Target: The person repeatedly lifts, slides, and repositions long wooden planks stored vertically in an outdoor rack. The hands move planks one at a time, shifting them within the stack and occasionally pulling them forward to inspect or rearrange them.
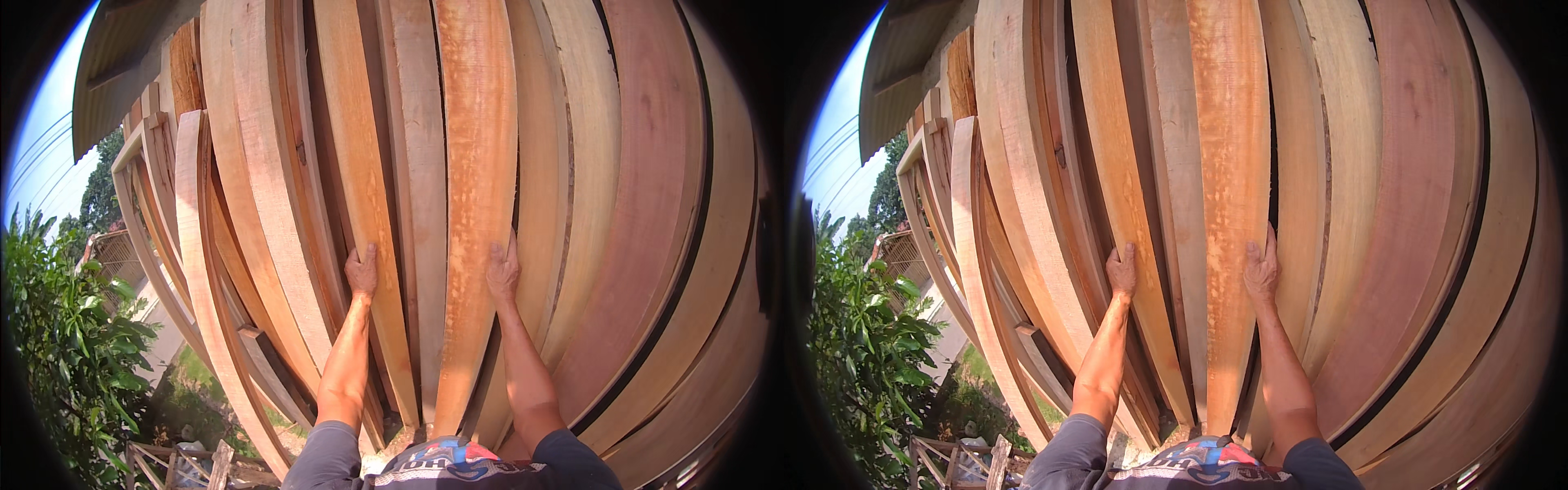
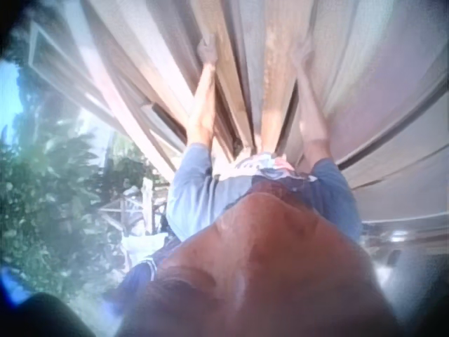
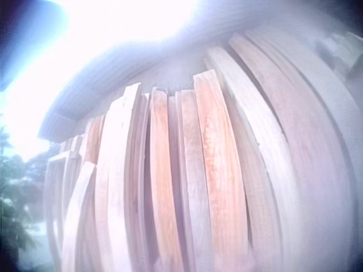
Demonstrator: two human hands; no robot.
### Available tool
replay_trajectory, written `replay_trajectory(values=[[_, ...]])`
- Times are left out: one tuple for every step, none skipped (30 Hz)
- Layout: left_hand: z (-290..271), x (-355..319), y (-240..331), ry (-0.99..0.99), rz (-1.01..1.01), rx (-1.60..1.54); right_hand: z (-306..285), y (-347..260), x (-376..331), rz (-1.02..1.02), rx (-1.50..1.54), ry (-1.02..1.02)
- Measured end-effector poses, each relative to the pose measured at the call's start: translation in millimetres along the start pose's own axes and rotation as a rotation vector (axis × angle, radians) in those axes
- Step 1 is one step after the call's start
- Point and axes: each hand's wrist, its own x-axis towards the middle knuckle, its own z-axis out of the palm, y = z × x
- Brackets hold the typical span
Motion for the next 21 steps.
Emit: replay_trajectory(values=[[2,1,0,-0.012,0.006,-0.025,0,0,0,-0.015,0.015,0.005],[3,1,-1,-0.026,0.047,-0.079,-2,0,1,-0.016,-0.010,0.003],[5,3,-2,-0.025,0.066,-0.086,-3,-1,1,-0.023,-0.021,0.006],[6,4,-3,-0.060,0.016,-0.141,-4,-1,1,-0.010,-0.031,0.008],[8,6,-4,-0.076,0.027,-0.193,-4,-2,0,-0.024,-0.039,0.011],[10,8,-5,-0.085,0.052,-0.187,-5,-3,0,-0.013,-0.036,0.013],[13,11,-5,-0.085,0.014,-0.171,-5,-4,0,-0.013,-0.033,0.009],[14,13,-6,-0.087,0.042,-0.156,-6,-5,-1,-0.026,-0.022,-0.004],[18,15,-6,-0.092,0.060,-0.146,-6,-5,-1,-0.040,-0.011,-0.013],[19,17,-6,-0.091,0.024,-0.121,-6,-4,-2,-0.054,-0.008,0.002],[23,19,-6,-0.098,-0.003,-0.161,-7,-3,-2,-0.094,-0.006,0.023],[25,21,-6,-0.137,-0.035,-0.143,-6,-1,-2,-0.071,-0.059,0.043],[28,22,-7,-0.146,0.007,-0.181,-5,1,-2,-0.046,-0.111,0.047],[29,23,-7,-0.141,-0.006,-0.201,-6,3,-2,-0.053,-0.104,0.064],[29,24,-8,-0.130,-0.050,-0.140,-5,4,-3,-0.034,-0.099,0.057],[30,24,-9,-0.160,-0.053,-0.183,-3,5,-4,-0.032,-0.084,0.046],[28,25,-11,-0.161,-0.028,-0.226,-2,5,-5,-0.001,-0.117,0.064],[29,26,-12,-0.176,-0.018,-0.234,-1,5,-7,0.016,-0.140,0.083],[27,26,-13,-0.178,0.007,-0.238,1,4,-11,0.061,-0.163,0.090],[27,27,-13,-0.176,0.020,-0.243,2,2,-13,0.084,-0.152,0.093],[26,27,-13,-0.181,0.021,-0.238,2,1,-16,0.127,-0.151,0.085]])
